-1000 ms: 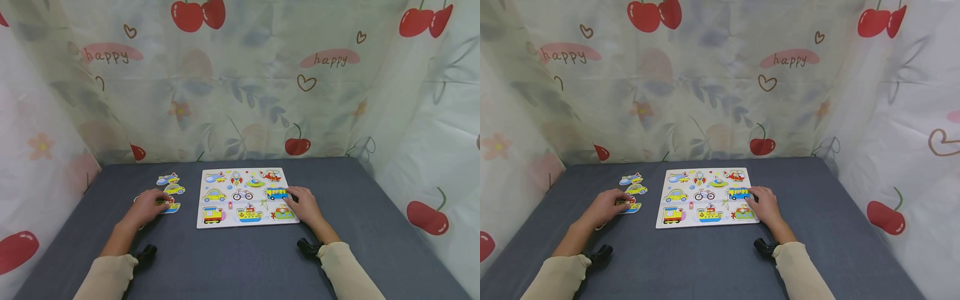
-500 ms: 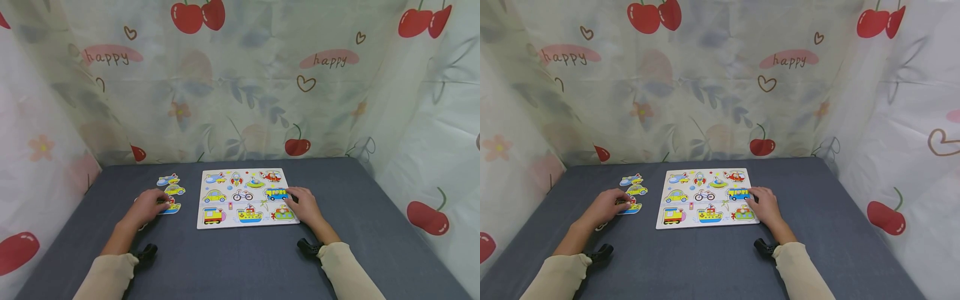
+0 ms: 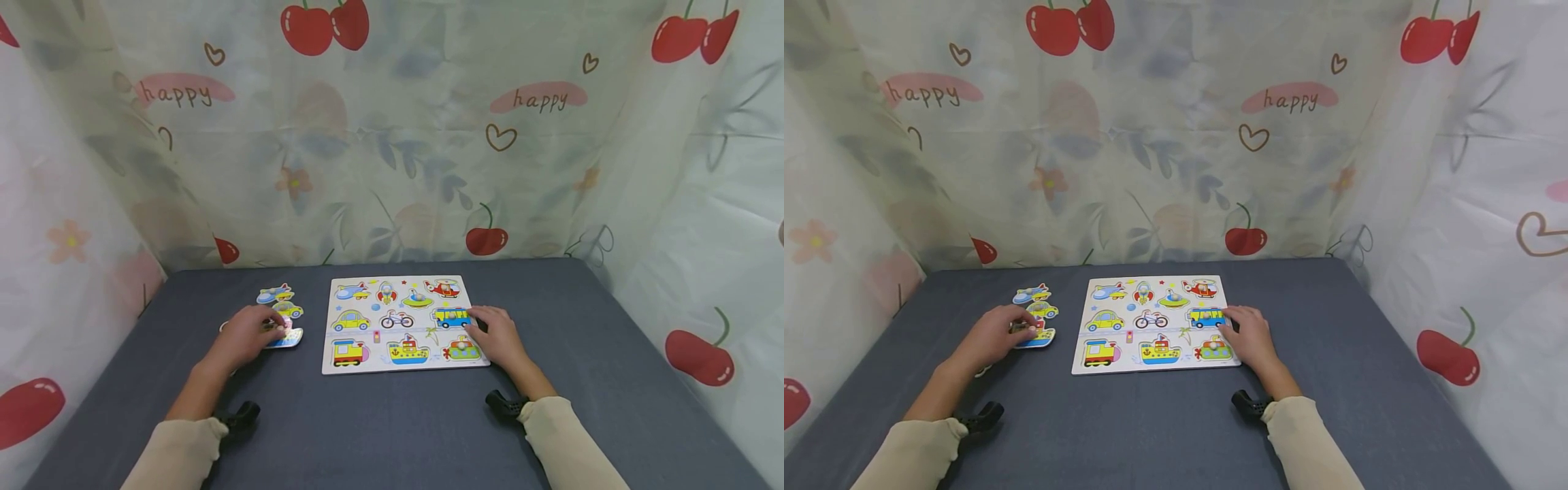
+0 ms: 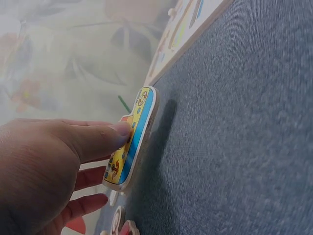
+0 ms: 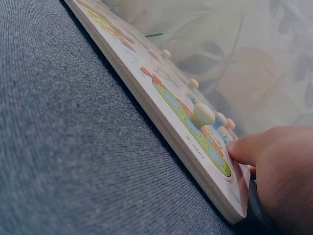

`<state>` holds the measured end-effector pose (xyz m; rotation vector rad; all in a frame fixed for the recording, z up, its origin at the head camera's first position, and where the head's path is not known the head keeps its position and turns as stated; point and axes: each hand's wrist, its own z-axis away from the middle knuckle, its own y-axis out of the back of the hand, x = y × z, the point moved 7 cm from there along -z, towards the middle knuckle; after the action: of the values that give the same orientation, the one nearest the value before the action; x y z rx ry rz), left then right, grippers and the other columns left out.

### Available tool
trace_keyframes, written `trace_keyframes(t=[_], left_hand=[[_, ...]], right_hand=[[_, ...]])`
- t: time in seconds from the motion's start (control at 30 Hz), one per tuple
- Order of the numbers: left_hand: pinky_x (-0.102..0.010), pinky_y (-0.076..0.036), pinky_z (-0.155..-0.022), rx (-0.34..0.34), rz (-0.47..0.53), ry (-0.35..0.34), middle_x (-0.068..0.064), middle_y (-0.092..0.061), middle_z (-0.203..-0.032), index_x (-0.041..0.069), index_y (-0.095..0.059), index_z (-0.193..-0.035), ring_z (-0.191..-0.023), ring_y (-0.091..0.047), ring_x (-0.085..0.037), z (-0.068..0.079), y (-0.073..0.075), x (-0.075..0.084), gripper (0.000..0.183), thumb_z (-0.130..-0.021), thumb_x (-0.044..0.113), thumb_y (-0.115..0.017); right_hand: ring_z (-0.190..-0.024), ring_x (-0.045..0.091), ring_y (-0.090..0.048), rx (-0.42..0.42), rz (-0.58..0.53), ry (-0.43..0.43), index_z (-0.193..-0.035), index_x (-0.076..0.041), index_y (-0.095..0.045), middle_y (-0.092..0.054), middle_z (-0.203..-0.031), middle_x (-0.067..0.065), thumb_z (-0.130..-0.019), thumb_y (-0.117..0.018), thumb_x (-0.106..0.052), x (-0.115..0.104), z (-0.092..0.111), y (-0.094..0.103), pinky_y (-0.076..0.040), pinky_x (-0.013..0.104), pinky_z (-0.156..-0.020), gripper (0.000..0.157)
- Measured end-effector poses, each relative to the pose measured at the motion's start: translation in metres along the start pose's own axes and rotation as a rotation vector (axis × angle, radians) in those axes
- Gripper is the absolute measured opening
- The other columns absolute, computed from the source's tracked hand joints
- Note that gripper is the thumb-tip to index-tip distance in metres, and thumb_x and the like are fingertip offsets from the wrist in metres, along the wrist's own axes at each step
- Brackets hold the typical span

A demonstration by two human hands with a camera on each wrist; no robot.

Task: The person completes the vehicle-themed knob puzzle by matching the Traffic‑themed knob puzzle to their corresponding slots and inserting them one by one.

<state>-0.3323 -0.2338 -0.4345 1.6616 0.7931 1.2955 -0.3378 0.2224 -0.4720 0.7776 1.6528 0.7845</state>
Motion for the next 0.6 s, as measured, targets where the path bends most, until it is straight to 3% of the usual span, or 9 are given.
trace_keyframes(t=[0.4, 0.6], left_hand=[[-0.049, -0.044, -0.088, 0.056, 0.013, -0.109, 0.000, -0.067, -0.094, 0.014, -0.072, -0.093, -0.096, -0.059, -0.025, 0.004, 0.002, 0.028, 0.012, -0.084, 0.016, -0.078], [-0.048, -0.045, -0.087, 0.060, -0.004, -0.129, 0.001, -0.065, -0.094, 0.014, -0.072, -0.095, -0.095, -0.058, -0.023, 0.007, -0.001, 0.042, 0.015, -0.083, 0.020, -0.079]], right_hand=[[-0.133, 0.040, -0.036, 0.003, -0.003, 0.010, -0.133, -0.002, -0.059, -0.054, -0.137, 0.019, -0.093, -0.065, -0.021, 0.000, 0.000, 0.000, -0.024, 0.060, -0.105, 0.044], [-0.133, 0.039, -0.035, -0.003, 0.000, -0.002, -0.133, -0.003, -0.059, -0.053, -0.137, 0.018, -0.093, -0.066, -0.021, 0.001, -0.001, -0.001, -0.023, 0.060, -0.106, 0.044]])
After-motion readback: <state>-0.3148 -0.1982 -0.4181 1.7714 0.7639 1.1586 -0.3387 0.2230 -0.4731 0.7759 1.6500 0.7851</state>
